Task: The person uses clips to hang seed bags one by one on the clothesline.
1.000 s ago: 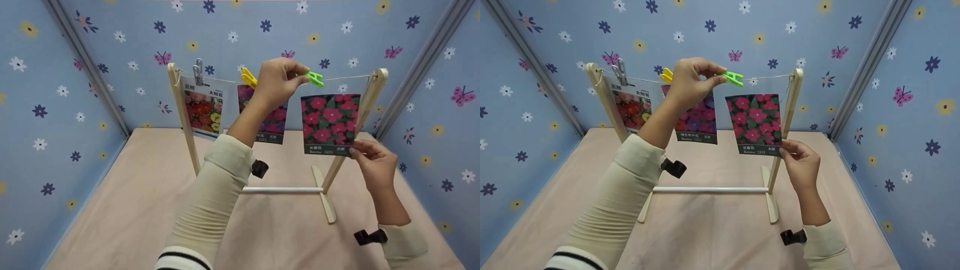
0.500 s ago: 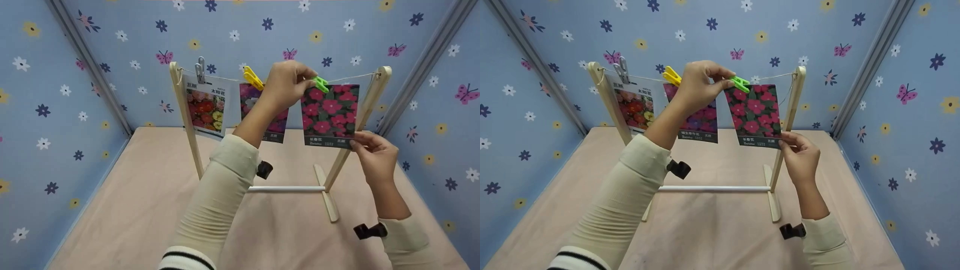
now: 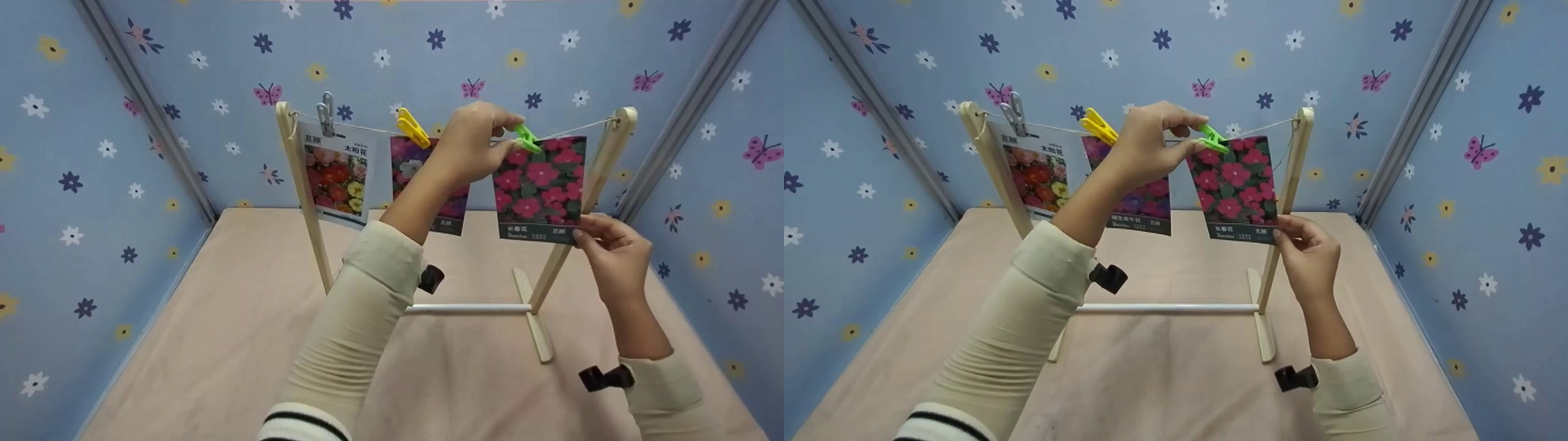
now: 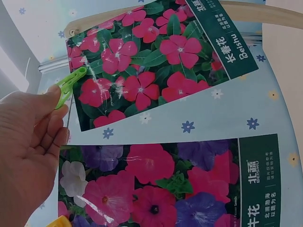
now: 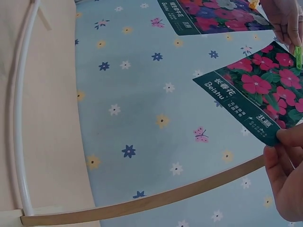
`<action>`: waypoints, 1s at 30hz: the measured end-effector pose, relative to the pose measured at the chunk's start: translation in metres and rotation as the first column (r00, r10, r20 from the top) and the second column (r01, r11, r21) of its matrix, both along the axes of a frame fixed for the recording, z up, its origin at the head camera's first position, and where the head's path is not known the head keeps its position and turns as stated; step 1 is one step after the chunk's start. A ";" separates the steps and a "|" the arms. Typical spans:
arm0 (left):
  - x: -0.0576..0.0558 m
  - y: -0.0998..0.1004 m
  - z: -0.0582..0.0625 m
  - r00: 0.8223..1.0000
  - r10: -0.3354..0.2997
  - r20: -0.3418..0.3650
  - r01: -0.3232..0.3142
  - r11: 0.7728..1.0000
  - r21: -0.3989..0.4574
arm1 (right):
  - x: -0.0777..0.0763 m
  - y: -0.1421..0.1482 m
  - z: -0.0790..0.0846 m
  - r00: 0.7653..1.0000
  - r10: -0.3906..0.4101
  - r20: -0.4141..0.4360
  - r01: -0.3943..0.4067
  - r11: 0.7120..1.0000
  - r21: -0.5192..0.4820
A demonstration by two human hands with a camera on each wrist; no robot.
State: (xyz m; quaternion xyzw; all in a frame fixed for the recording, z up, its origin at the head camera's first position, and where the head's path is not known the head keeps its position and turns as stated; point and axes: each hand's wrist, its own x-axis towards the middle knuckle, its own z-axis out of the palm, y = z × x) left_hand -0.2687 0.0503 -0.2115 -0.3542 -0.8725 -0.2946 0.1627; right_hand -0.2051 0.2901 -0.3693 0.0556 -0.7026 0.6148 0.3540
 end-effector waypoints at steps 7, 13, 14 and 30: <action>-0.001 0.000 -0.004 0.998 -0.013 -0.058 0.011 0.999 -0.035 | 0.002 0.000 -0.003 0.997 -0.043 0.065 0.038 0.997 0.071; -0.002 0.001 -0.007 0.991 -0.007 -0.131 0.004 1.000 -0.026 | 0.004 0.000 -0.004 0.996 -0.029 0.086 0.020 0.995 0.102; -0.002 0.001 -0.007 0.991 -0.006 -0.134 0.002 1.000 -0.030 | 0.004 0.000 -0.004 0.996 -0.023 0.081 0.014 0.995 0.102; -0.002 -0.003 -0.011 0.980 0.019 -0.196 -0.019 1.000 0.004 | 0.008 0.001 -0.007 0.997 -0.023 0.071 0.014 0.992 0.122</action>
